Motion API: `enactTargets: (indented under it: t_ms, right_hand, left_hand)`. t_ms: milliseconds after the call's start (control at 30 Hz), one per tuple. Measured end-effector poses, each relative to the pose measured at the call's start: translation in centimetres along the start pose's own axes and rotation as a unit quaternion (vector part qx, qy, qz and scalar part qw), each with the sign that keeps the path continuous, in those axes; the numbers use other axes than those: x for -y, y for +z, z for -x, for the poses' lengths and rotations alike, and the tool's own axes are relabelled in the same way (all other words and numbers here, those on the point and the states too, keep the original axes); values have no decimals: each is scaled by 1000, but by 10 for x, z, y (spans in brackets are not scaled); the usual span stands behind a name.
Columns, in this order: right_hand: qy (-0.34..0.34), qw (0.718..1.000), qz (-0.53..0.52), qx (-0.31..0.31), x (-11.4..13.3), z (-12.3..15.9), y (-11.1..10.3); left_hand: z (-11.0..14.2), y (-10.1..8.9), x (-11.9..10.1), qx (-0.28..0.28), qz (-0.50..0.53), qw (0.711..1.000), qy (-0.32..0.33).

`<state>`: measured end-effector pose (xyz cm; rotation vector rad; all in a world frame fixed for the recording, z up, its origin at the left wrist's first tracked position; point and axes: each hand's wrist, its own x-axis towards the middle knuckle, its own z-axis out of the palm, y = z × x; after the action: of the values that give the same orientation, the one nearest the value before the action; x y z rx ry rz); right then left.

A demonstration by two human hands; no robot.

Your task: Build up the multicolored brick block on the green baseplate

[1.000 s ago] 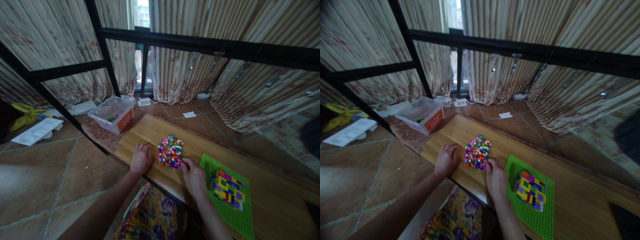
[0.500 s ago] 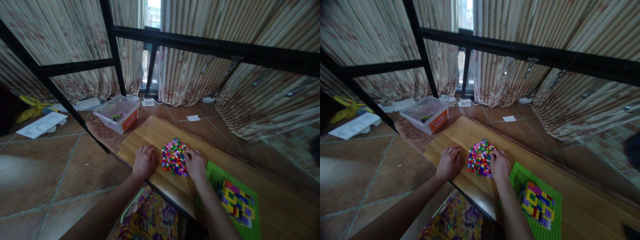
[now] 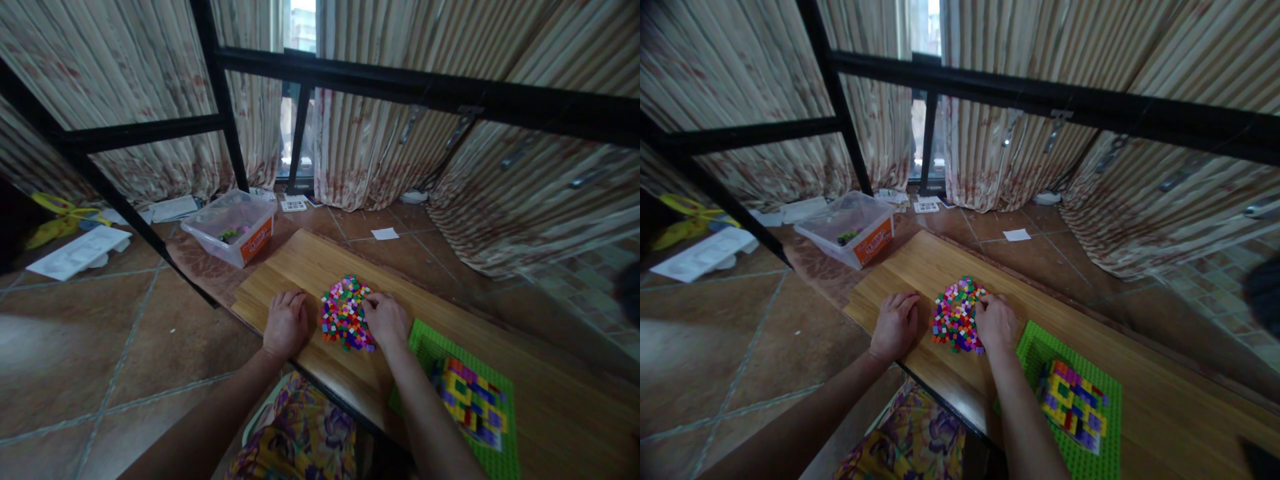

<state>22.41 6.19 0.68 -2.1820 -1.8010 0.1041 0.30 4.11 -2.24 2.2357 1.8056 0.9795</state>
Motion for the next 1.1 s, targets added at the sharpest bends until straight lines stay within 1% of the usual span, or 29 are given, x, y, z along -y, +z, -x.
enactTargets:
  t_ms: [133, 233, 333, 467, 567, 667, 800, 967, 1100]
  right_hand:
    - [3, 1000, 0, -2, 6, -1, 1]
    - [-7, 1000, -15, -4, 6, 5, -4]
    - [-11, 996, -87, -25, 2, 17, -12]
    - [7, 978, -207, -37, -7, 41, -20]
    - [7, 970, -241, -32, -13, 58, -21]
    - [7, 968, -248, -34, -18, 68, -19]
    - [28, 969, -239, -49, -22, 70, -14]
    - [13, 980, -184, -76, -24, 69, -10]
    - [10, 987, -139, -82, -22, 69, -6]
  left_hand:
    - [0, 0, 0, -3, -2, 1000, 2]
    - [0, 0, 0, -7, -3, 1000, 3]
    - [-1, 0, 0, -7, -4, 1000, 6]
    - [-1, -1, -1, -9, 1, 1000, 5]
    - [-2, -1, -2, -11, 1, 1000, 8]
    - [-2, -1, -1, -11, -4, 1000, 11]
    - [-3, -1, 0, -10, -7, 1000, 11]
    - [-2, -1, -1, -7, -5, 1000, 9]
    - [-2, -2, -1, -7, -5, 1000, 9]
